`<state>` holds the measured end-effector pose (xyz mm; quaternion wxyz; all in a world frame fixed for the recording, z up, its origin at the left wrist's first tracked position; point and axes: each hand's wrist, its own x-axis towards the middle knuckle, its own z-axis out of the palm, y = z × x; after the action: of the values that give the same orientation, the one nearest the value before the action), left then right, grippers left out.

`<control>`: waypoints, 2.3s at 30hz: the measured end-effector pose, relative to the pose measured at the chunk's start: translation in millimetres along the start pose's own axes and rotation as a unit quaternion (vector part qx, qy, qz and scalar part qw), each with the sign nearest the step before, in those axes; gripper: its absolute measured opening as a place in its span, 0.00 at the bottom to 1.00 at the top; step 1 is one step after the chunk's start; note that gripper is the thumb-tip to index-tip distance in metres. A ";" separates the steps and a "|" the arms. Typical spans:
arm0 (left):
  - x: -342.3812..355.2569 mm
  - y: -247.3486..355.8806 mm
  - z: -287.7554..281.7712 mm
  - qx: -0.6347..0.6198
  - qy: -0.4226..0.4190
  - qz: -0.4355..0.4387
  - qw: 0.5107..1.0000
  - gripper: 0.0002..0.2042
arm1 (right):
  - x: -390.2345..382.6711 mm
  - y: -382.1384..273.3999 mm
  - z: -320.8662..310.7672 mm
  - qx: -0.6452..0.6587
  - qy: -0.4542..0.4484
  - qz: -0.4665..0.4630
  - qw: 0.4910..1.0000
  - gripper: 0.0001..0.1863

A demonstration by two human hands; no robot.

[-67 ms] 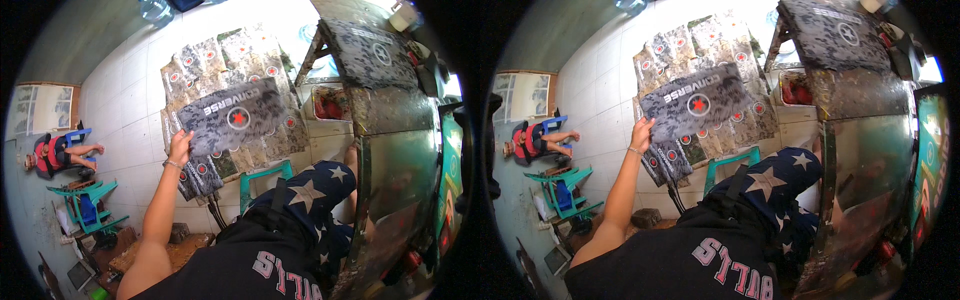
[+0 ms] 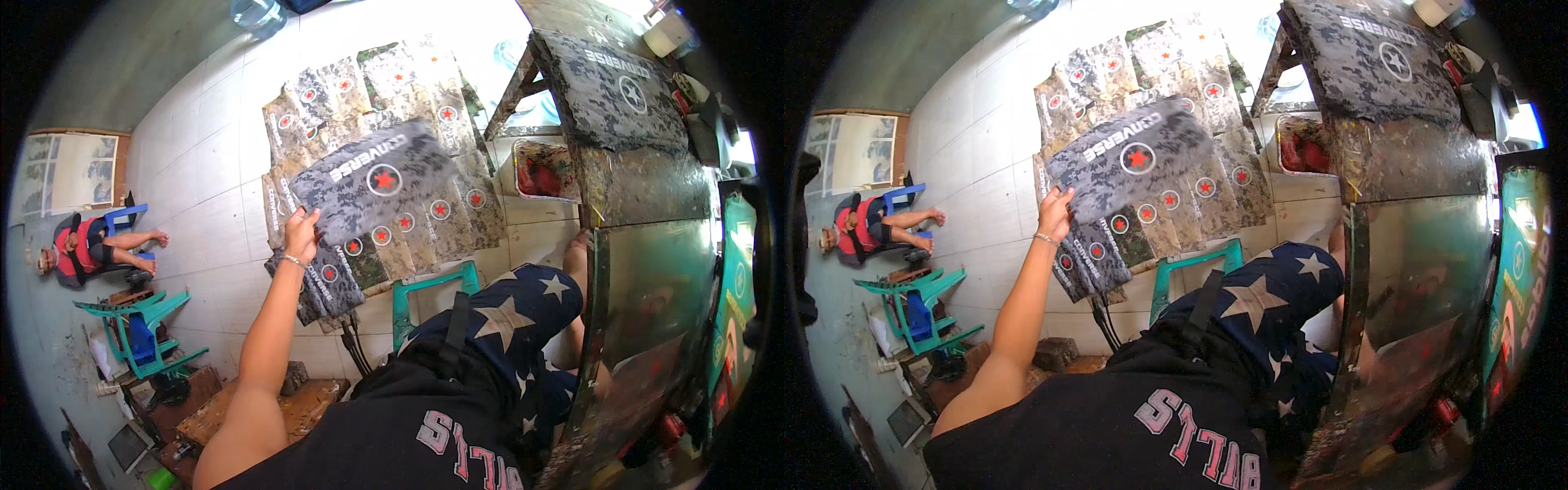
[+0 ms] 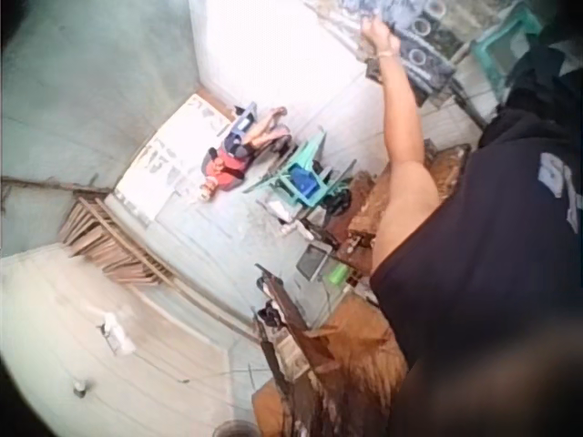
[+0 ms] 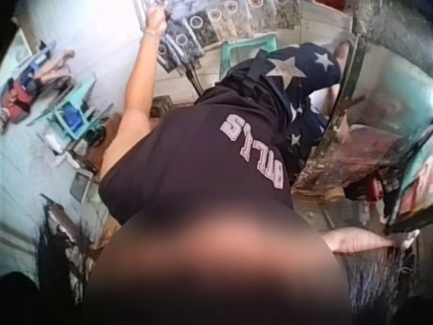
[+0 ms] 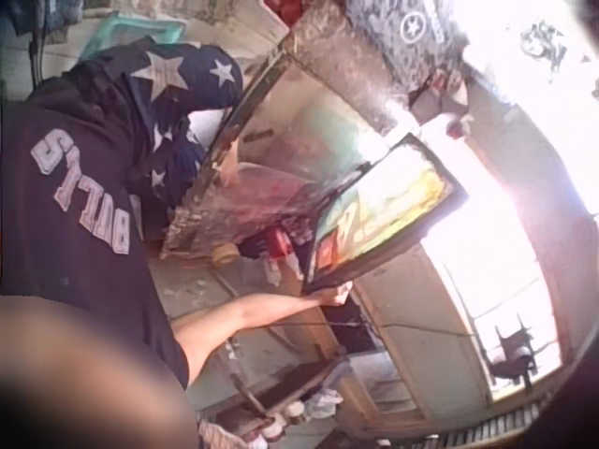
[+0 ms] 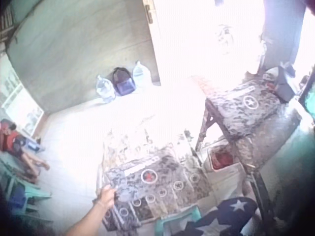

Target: The person repeatedly places a Converse-branded fabric piece on a screen printing frame, uses a squeegee to spread red ink across the screen, and then removes the printed piece to place it on a stack on the floor. The process is repeated continuously throughout the clip.

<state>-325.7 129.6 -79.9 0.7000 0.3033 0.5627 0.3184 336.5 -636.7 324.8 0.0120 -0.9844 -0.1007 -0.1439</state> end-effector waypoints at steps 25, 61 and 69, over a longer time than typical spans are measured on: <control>362.9 -101.6 356.5 -0.188 0.031 -0.204 0.960 0.24 | -37.4 28.7 -18.5 -0.054 0.033 0.110 0.992 0.36; -12.3 30.5 580.1 0.508 -0.260 0.696 0.437 0.10 | 48.9 -88.6 -60.7 0.145 0.164 -0.006 0.976 0.29; -24.5 42.3 581.1 0.513 -0.270 0.677 0.454 0.08 | 46.9 -117.2 -79.8 0.125 0.125 0.080 0.981 0.26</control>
<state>235.8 97.7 74.0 0.0986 0.9635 0.0249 0.2476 334.4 -517.0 414.1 0.1584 -0.9544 -0.0362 -0.2505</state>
